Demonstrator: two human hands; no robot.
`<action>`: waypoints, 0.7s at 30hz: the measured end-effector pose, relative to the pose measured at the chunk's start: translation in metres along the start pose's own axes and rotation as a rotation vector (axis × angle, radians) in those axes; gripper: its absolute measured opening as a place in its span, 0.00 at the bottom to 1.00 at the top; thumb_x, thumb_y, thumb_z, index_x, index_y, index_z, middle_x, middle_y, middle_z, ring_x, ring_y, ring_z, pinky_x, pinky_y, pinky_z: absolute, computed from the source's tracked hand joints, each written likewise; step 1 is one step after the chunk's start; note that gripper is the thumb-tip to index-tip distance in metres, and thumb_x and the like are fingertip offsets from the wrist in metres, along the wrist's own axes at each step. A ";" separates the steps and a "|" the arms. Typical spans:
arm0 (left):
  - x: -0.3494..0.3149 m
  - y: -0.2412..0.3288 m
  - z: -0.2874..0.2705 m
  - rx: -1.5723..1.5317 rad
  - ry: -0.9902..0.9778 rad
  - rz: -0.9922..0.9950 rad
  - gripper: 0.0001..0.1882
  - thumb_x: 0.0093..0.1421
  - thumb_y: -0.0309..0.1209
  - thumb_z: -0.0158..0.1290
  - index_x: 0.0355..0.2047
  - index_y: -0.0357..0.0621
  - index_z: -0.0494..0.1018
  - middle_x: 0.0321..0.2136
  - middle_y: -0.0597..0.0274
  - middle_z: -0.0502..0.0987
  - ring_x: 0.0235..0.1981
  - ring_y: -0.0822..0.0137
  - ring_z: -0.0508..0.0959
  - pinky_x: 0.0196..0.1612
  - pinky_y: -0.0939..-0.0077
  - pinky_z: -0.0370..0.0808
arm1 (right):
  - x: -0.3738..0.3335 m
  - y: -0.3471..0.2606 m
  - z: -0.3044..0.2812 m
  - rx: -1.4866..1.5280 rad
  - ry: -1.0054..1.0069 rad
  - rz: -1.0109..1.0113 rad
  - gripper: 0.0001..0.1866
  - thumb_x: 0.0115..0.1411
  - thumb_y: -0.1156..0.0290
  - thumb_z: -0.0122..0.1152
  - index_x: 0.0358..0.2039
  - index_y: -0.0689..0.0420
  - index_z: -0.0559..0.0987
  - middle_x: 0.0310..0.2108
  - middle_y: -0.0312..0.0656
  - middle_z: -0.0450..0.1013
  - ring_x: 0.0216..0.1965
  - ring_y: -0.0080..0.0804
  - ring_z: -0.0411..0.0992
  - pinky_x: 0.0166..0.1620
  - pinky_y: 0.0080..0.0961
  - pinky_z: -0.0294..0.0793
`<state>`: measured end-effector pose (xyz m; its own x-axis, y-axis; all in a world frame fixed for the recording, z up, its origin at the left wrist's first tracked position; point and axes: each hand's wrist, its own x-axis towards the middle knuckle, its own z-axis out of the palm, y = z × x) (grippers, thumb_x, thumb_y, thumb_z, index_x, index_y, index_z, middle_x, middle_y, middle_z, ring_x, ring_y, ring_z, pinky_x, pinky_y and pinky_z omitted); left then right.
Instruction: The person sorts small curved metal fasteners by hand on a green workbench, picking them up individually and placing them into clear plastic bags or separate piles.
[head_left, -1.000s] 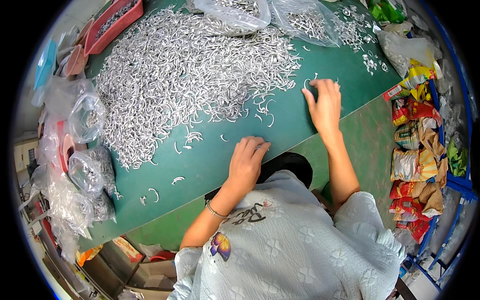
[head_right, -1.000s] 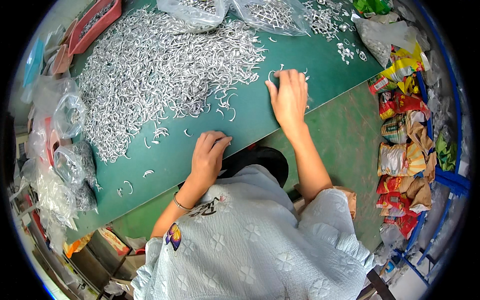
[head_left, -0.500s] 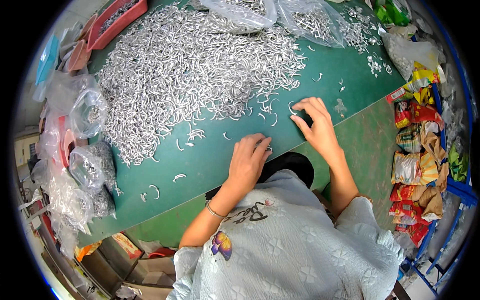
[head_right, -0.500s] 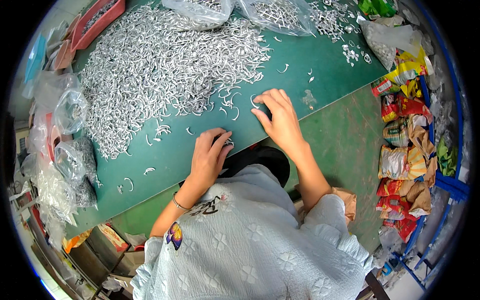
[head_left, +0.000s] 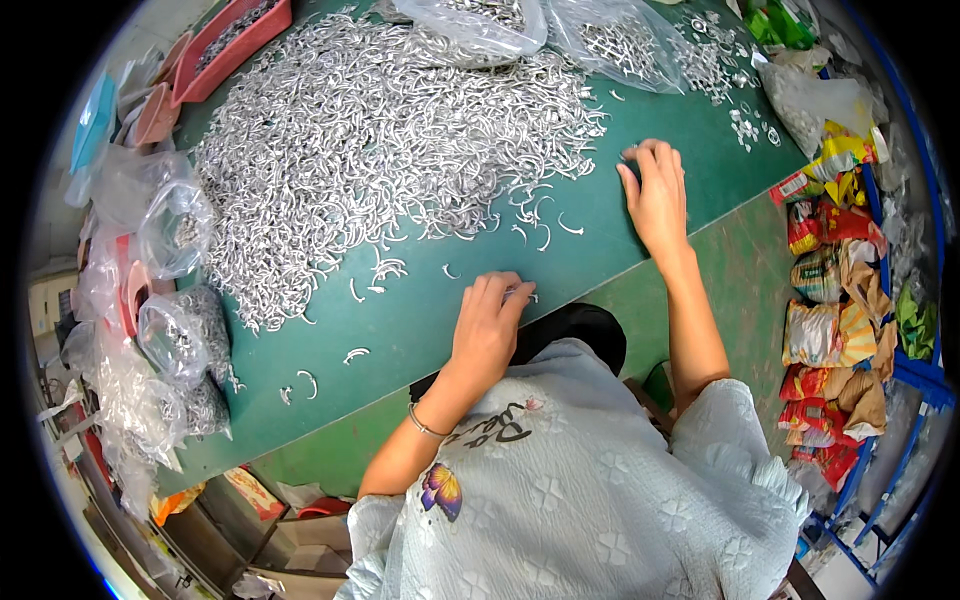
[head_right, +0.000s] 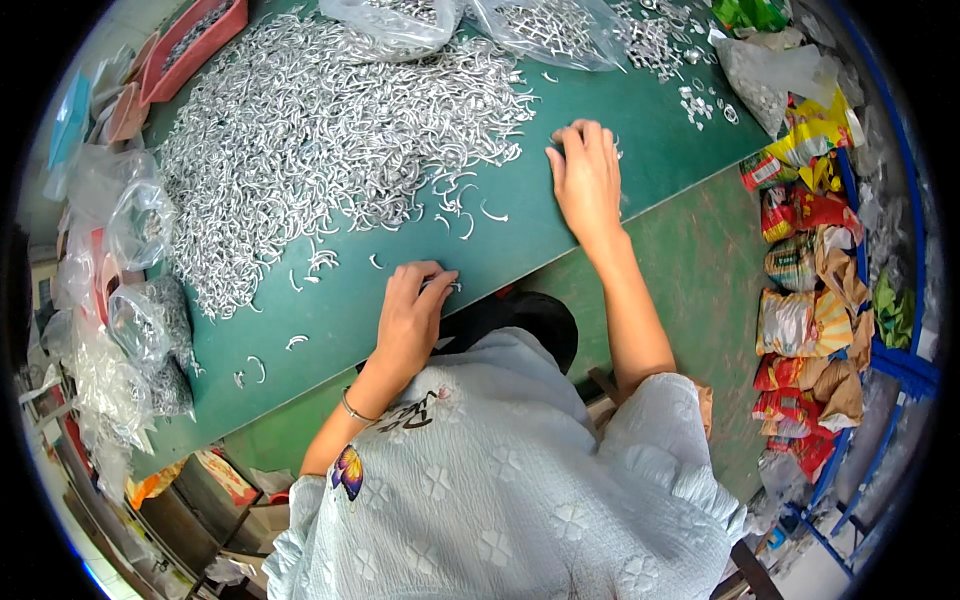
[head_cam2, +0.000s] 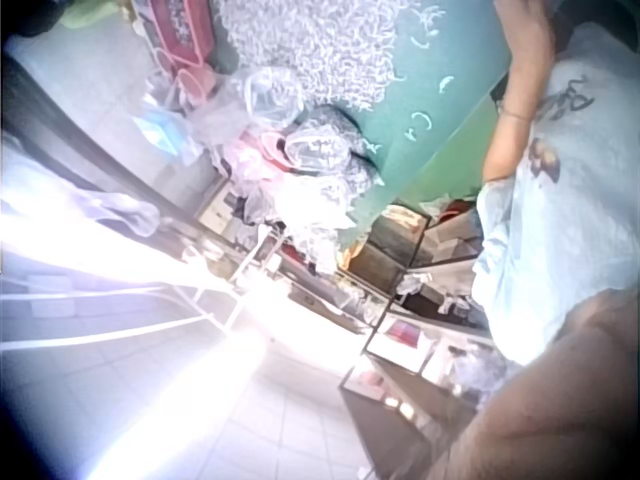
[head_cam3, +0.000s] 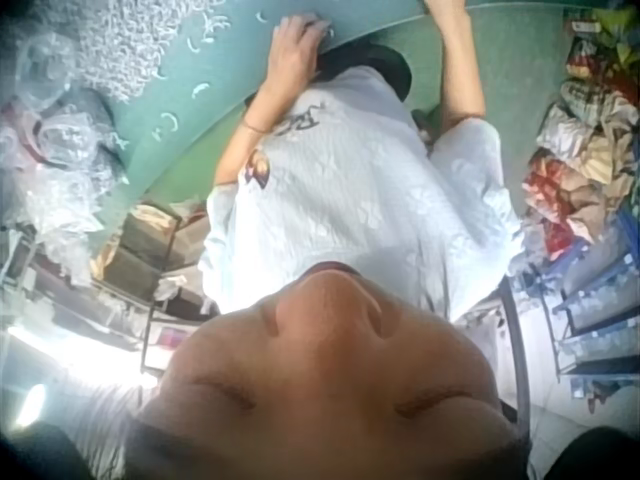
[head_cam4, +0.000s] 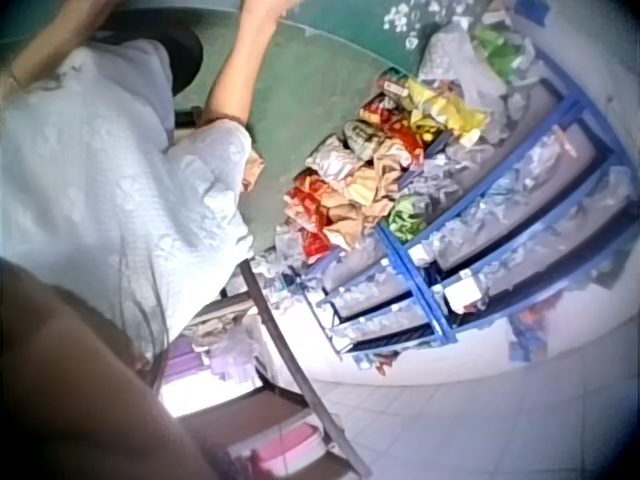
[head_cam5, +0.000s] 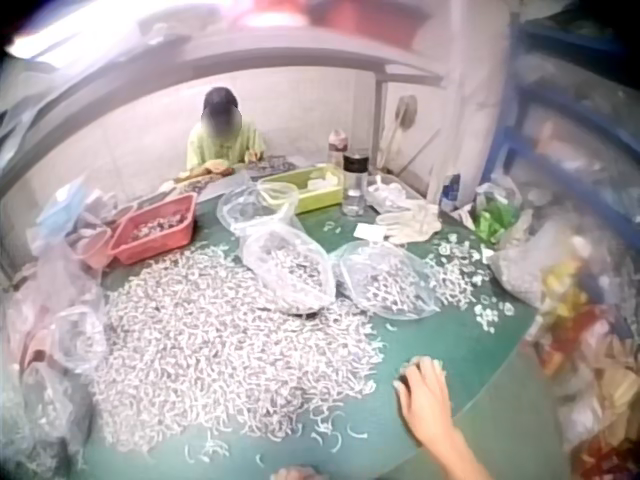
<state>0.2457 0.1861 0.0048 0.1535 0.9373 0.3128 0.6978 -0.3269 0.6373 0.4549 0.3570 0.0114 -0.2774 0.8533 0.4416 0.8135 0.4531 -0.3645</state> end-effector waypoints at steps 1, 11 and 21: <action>0.000 -0.001 -0.001 -0.005 -0.011 0.000 0.18 0.50 0.17 0.51 0.43 0.36 0.73 0.39 0.54 0.71 0.41 0.54 0.71 0.39 0.64 0.67 | -0.004 -0.003 -0.003 0.004 -0.031 -0.014 0.10 0.52 0.75 0.65 0.35 0.61 0.77 0.39 0.45 0.70 0.40 0.46 0.67 0.44 0.38 0.68; -0.002 0.000 -0.002 -0.020 0.037 -0.023 0.17 0.50 0.16 0.52 0.43 0.35 0.72 0.39 0.53 0.71 0.39 0.54 0.71 0.40 0.64 0.68 | -0.035 -0.054 -0.014 0.273 -0.259 -0.184 0.10 0.50 0.74 0.66 0.33 0.58 0.76 0.35 0.43 0.68 0.40 0.43 0.67 0.42 0.35 0.66; -0.003 0.001 -0.004 -0.047 0.073 -0.063 0.15 0.51 0.16 0.55 0.41 0.35 0.74 0.37 0.53 0.72 0.38 0.53 0.72 0.41 0.63 0.71 | -0.036 -0.069 -0.008 0.275 -0.234 -0.123 0.14 0.51 0.70 0.67 0.36 0.59 0.74 0.37 0.44 0.68 0.41 0.44 0.66 0.44 0.36 0.66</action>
<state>0.2433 0.1829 0.0071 0.0573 0.9455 0.3206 0.6707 -0.2743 0.6892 0.4130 0.2930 0.0270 -0.4997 0.8096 0.3078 0.6082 0.5810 -0.5408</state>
